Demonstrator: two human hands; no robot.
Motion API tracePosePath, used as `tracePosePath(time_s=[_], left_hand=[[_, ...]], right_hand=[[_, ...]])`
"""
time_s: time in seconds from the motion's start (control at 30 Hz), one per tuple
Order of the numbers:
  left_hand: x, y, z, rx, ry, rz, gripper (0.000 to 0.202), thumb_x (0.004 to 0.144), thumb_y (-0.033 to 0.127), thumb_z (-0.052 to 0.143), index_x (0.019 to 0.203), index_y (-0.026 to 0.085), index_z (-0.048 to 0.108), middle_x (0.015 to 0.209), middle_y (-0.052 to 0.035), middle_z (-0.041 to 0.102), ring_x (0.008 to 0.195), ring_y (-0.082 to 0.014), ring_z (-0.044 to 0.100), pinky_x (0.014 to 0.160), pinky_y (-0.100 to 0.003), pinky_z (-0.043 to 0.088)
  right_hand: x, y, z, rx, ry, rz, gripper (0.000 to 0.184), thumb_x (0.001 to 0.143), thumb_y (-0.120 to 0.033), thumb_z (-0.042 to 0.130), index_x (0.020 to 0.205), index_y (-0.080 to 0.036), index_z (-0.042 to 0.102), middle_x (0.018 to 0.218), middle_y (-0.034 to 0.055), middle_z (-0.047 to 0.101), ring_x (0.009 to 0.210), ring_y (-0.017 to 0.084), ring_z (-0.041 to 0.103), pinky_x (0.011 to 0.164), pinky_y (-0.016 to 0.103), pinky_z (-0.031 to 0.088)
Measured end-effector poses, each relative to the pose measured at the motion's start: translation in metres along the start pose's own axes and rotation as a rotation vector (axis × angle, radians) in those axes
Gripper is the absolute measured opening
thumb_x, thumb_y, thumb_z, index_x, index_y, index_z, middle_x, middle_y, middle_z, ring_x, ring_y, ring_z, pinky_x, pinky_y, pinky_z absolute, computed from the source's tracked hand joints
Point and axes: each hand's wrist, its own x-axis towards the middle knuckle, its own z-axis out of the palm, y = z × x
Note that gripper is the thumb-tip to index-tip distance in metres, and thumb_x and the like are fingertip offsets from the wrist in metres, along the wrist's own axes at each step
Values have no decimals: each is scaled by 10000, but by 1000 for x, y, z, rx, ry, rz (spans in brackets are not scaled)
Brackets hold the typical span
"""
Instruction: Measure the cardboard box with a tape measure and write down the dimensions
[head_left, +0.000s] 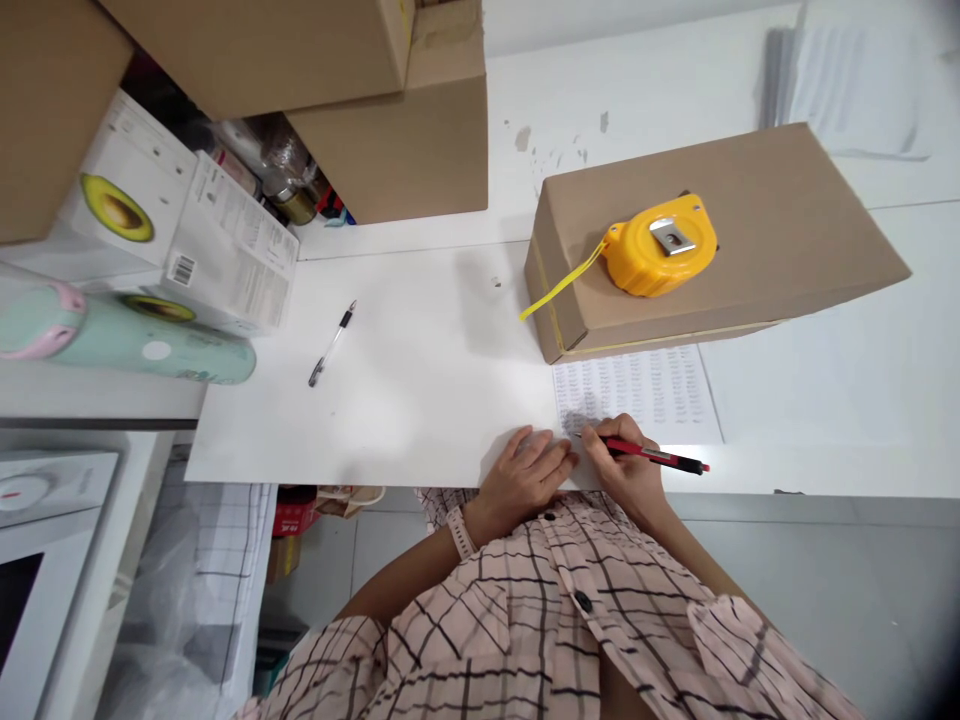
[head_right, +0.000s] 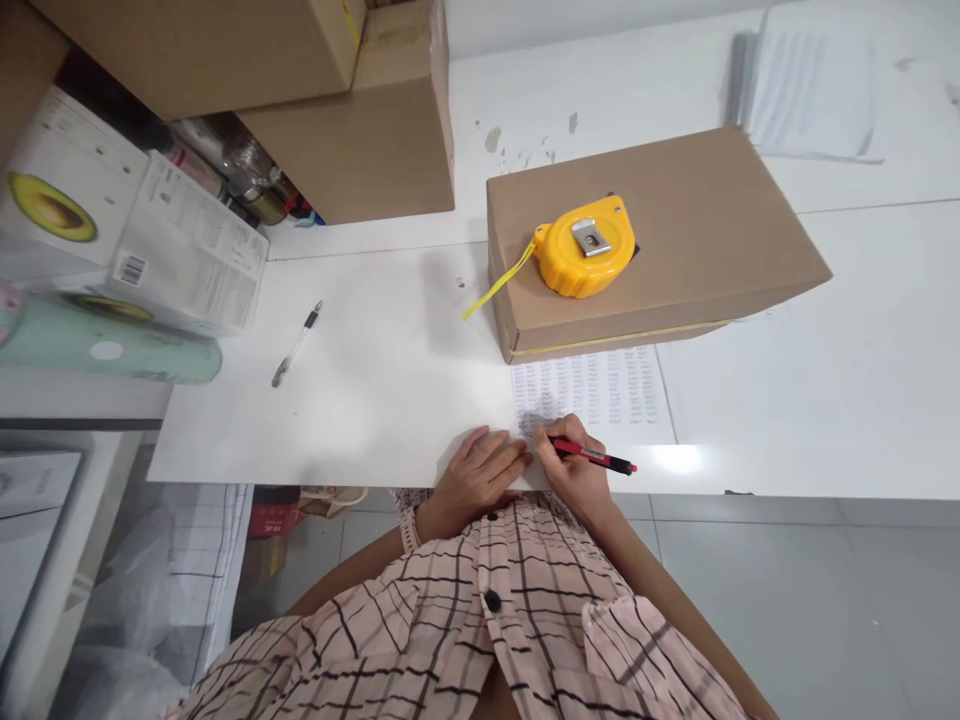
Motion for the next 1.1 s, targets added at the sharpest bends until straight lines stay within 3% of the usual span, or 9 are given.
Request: tracePosePath(time_s=[0.37, 0.6, 0.87, 1.1], left_hand=[[2, 0, -1, -10, 54, -14, 518, 1087, 485, 324, 1310, 163, 662, 1354, -108, 678, 1256, -256, 599, 1151, -477, 417], [-1, 1, 2, -54, -44, -13, 519, 1071, 516, 370, 1373, 175, 619, 1370, -131, 668, 1296, -267, 590, 1157, -491, 414], [1, 1, 0, -36, 37, -22, 488, 1080, 473, 369, 1320, 158, 655, 1339, -113, 691, 1249, -264, 614, 1148, -485, 420], [0, 1, 2, -74, 9, -25, 512, 1075, 500, 367, 1345, 159, 638, 1344, -124, 683, 1270, -271, 599, 1154, -490, 404]], right_hand=[[1, 1, 0, -37, -32, -12, 308, 916, -423, 637, 709, -244, 497, 598, -22, 566, 538, 141, 519, 530, 281, 433], [0, 4, 2, -28, -31, -14, 294, 909, -399, 643, 713, -241, 491, 604, -30, 559, 547, 135, 514, 550, 281, 434], [0, 4, 0, -24, -15, -12, 280, 907, -380, 640, 707, -239, 503, 610, -28, 555, 549, 137, 513, 545, 282, 421], [0, 3, 0, -28, -25, -21, 271, 906, -378, 636, 720, -240, 496, 618, -28, 559, 545, 134, 506, 542, 279, 417]])
